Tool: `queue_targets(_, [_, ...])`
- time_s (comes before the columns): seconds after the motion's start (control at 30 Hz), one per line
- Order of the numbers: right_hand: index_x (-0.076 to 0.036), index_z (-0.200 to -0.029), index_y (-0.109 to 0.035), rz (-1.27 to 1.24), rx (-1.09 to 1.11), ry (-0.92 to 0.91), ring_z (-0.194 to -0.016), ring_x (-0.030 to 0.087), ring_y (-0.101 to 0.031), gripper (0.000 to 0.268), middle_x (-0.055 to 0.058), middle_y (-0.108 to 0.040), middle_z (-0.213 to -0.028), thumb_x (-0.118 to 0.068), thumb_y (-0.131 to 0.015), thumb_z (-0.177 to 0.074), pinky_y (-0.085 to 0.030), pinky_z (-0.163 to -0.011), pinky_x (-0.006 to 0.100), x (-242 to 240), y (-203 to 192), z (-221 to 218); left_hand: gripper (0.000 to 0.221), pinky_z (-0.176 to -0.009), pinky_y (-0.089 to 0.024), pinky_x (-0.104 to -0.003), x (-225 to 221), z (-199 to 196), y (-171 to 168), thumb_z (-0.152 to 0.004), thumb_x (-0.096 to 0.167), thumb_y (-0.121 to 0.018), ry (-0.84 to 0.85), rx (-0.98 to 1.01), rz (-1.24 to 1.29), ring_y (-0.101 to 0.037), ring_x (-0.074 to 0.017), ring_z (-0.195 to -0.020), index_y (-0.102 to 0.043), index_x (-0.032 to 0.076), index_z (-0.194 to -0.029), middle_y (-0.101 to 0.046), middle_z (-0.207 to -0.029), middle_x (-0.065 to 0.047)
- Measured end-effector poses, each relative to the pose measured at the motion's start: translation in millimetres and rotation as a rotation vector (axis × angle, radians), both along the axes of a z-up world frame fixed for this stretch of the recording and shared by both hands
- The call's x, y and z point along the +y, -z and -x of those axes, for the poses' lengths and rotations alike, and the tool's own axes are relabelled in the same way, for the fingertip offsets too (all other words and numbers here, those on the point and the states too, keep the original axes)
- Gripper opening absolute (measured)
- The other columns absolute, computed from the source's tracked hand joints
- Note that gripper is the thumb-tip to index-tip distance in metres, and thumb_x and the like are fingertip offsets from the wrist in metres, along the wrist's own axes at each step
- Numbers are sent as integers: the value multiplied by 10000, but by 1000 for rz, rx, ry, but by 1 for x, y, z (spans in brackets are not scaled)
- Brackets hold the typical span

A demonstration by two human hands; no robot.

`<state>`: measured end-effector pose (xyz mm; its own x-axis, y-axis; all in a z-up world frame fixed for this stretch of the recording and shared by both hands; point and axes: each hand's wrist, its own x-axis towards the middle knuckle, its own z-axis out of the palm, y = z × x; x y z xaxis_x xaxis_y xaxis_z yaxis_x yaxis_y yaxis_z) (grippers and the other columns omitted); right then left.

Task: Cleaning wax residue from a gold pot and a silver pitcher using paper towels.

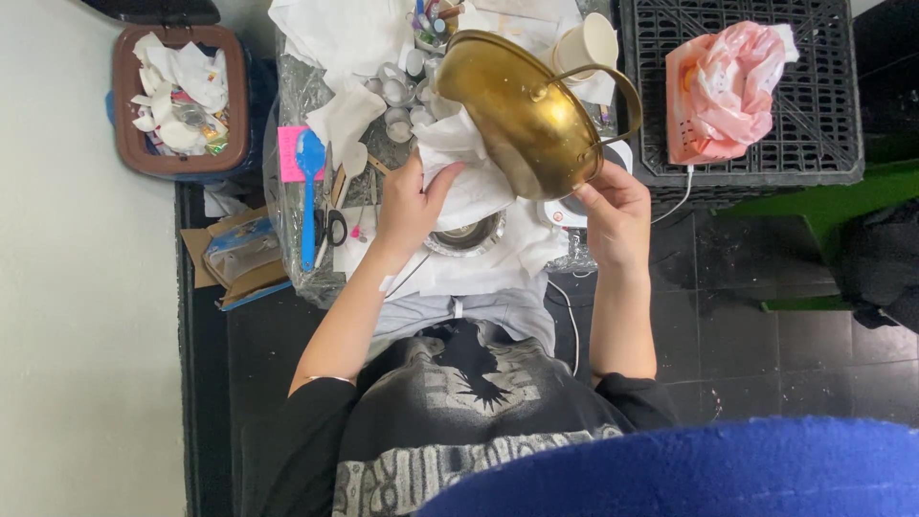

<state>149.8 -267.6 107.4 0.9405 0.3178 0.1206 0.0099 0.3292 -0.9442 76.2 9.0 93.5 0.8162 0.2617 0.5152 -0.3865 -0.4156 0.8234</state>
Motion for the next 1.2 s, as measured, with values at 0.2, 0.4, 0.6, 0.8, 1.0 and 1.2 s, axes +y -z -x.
queue_targets(0.2, [60,-1257,-674,-115,80,-73,-1060,158,-689,289,102,-745,-1155,33,-711,-972,-516,-1022,315,1,-14,-2,283,-797,-570,-334,15,9,4,-1013,94,-722,-51,-19,27,-774,-290,-971,-608,-8,-1252,-760,-1079,-174])
queue_targets(0.4, [58,-1264,-671,-106,29,-12,-1099,160,-680,310,99,-734,-1184,21,-717,-959,-500,-1071,319,-19,-19,-10,235,-578,-437,-320,45,15,-5,-971,140,-794,-184,336,-33,-596,-227,-617,-656,3,-1104,-784,-945,-122])
queue_targets(0.6, [64,-1249,-676,-151,46,-55,-1066,161,-671,270,101,-729,-1148,35,-724,-984,-497,-1051,318,-18,-12,-10,712,-942,-516,-356,30,15,-43,-867,284,-867,91,31,-29,-664,-252,-1108,-467,-31,-1365,-656,-1236,-165])
queue_targets(0.8, [70,-1219,-682,-114,31,-71,-1062,162,-679,257,104,-737,-1140,28,-723,-969,-493,-1057,317,-16,-6,-5,557,-1075,-507,-370,17,-7,-69,-944,299,-844,-131,-29,-28,-677,-255,-1154,-552,49,-1347,-695,-1273,-118])
queue_targets(1.0, [67,-1212,-685,-148,-19,-45,-1084,170,-683,262,113,-741,-1156,10,-746,-964,-487,-1088,330,-13,-2,0,250,-875,-466,-385,10,-32,-34,-973,212,-784,-188,49,-256,-668,-254,-932,-711,10,-1102,-735,-996,-117])
queue_targets(1.2, [54,-1246,-689,-218,-7,-4,-1112,173,-672,299,110,-729,-1193,-4,-753,-959,-476,-1103,341,-19,9,3,192,-840,-477,-265,18,-28,-5,-1070,128,-678,175,115,286,-606,-115,-907,-717,-18,-1189,-693,-1003,-63])
